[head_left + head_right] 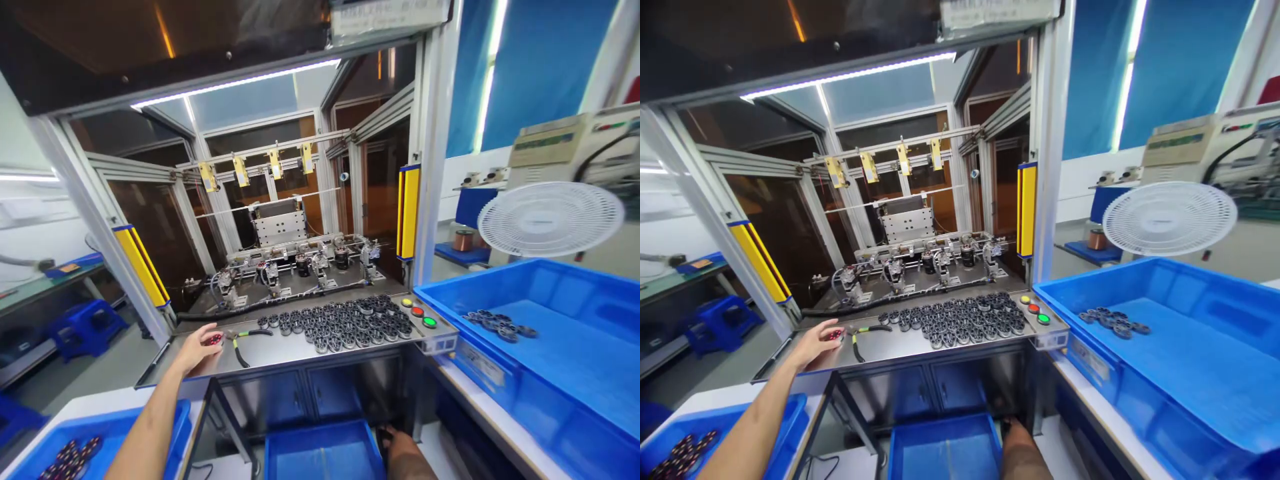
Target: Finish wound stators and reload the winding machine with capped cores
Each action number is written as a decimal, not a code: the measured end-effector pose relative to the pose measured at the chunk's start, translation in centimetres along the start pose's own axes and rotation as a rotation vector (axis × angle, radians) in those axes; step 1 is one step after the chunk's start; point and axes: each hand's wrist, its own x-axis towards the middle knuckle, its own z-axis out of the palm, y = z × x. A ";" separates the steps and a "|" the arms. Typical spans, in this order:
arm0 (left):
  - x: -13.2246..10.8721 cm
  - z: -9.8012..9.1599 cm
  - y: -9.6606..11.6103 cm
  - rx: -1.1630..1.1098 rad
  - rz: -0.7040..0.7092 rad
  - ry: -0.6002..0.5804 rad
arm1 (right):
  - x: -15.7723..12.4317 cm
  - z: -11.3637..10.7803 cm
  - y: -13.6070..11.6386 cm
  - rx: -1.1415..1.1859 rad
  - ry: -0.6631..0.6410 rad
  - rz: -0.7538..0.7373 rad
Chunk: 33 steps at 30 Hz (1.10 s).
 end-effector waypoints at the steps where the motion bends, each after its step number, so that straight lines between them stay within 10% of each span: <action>1: -0.1 0.2 0.4 -0.014 0.005 0.016 | 0.2 0.4 -0.2 0.002 -0.003 -0.002; 6: -4.2 2.2 3.3 -0.103 0.102 0.116 | 2.4 4.0 -1.9 0.032 -0.076 -0.037; 16: -23.5 12.5 6.7 -0.188 0.437 0.233 | 5.3 9.0 -6.8 0.361 -0.280 0.097; 26: -24.4 13.4 8.0 -0.506 0.290 0.121 | 4.7 5.7 -2.4 0.709 -0.848 0.233; 33: -24.2 14.7 6.7 -0.331 0.522 0.212 | 1.8 11.5 -2.0 0.961 -0.541 0.440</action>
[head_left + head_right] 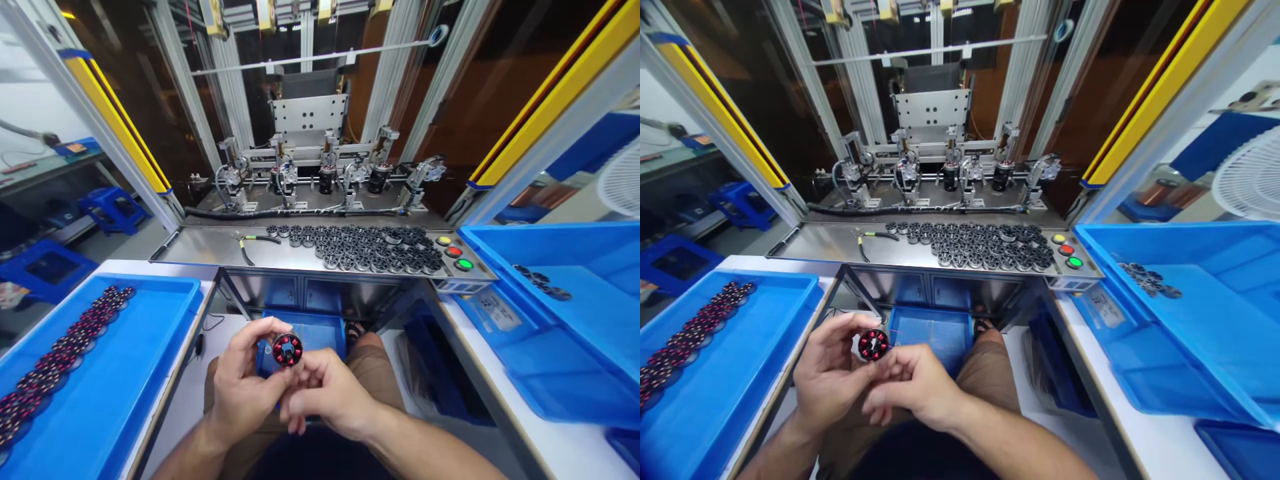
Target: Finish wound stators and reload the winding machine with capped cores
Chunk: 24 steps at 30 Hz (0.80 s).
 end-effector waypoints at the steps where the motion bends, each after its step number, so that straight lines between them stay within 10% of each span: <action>1: 0.0 0.0 -0.1 0.013 0.001 -0.005 | 0.0 0.4 0.4 0.011 0.031 -0.007; 9: 0.6 -0.6 0.2 -0.185 -0.227 -0.054 | -1.3 -1.0 -0.7 -0.142 -0.034 0.086; 16: -0.3 -1.2 0.1 -0.292 -0.333 -0.252 | -1.0 -0.2 -5.3 -0.330 0.128 -0.136; 24: -0.1 -0.8 -0.1 -0.489 -0.355 -0.175 | -1.3 -0.2 -4.1 -0.324 0.063 -0.075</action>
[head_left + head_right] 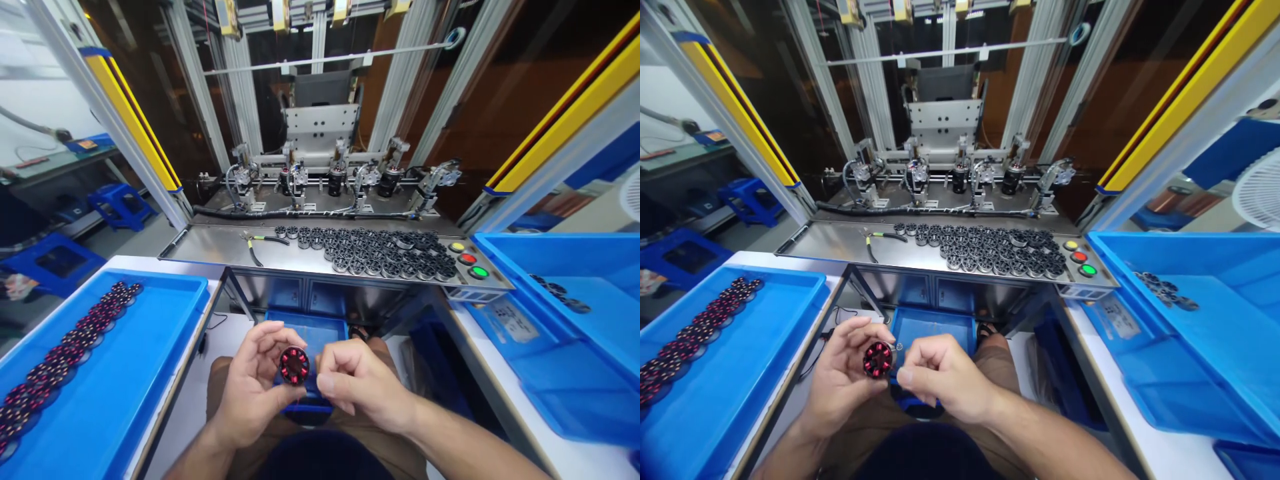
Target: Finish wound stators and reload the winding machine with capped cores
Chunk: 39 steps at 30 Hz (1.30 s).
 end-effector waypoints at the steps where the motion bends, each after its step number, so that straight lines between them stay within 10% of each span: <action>1: 0.0 -0.1 0.1 -0.029 -0.010 0.002 | -0.2 -0.5 0.3 -0.028 -0.032 0.033; 5: -0.3 -0.5 0.4 0.004 -0.004 0.019 | -0.7 -2.6 0.1 -0.239 -0.111 0.104; 12: -1.4 -0.2 -0.4 0.180 -0.029 -0.045 | -0.5 -0.9 -2.8 -0.373 0.134 -0.248; 27: -0.4 -0.7 -0.8 -0.260 -0.262 -0.029 | -0.4 0.9 -0.5 -0.282 0.240 -0.342; 33: -0.8 0.5 -1.5 0.168 -0.017 0.207 | -0.8 1.0 0.6 -0.245 0.294 -0.307; 39: -1.4 0.9 -0.7 0.582 0.284 0.160 | -0.6 1.2 0.7 -0.188 0.224 -0.370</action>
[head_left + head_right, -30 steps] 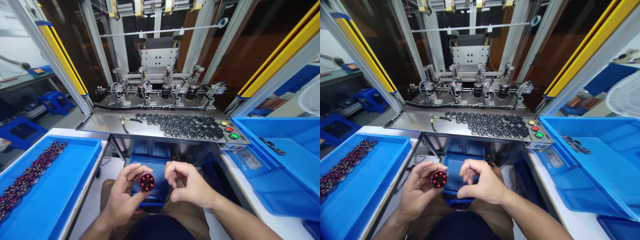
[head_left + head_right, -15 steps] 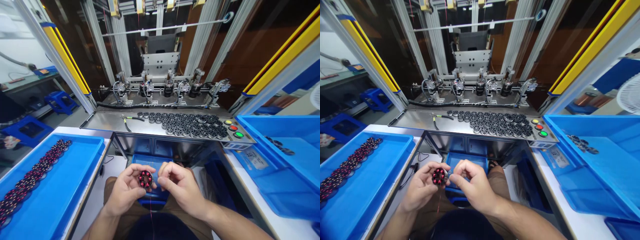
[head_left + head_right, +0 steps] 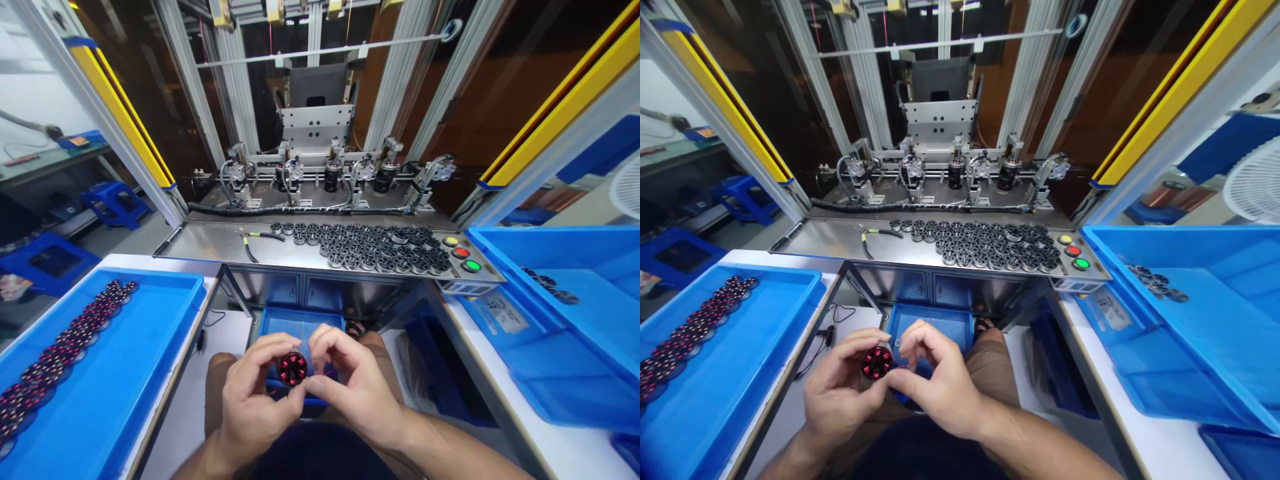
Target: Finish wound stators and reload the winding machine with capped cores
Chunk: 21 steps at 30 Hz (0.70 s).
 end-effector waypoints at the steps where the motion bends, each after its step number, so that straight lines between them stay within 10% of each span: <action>1: 0.0 0.0 0.1 0.035 0.029 -0.009 | 0.1 0.2 0.0 0.009 -0.025 -0.009; 21: -0.2 -0.1 0.2 0.066 0.021 0.036 | 0.6 1.3 0.4 -0.087 0.210 -0.069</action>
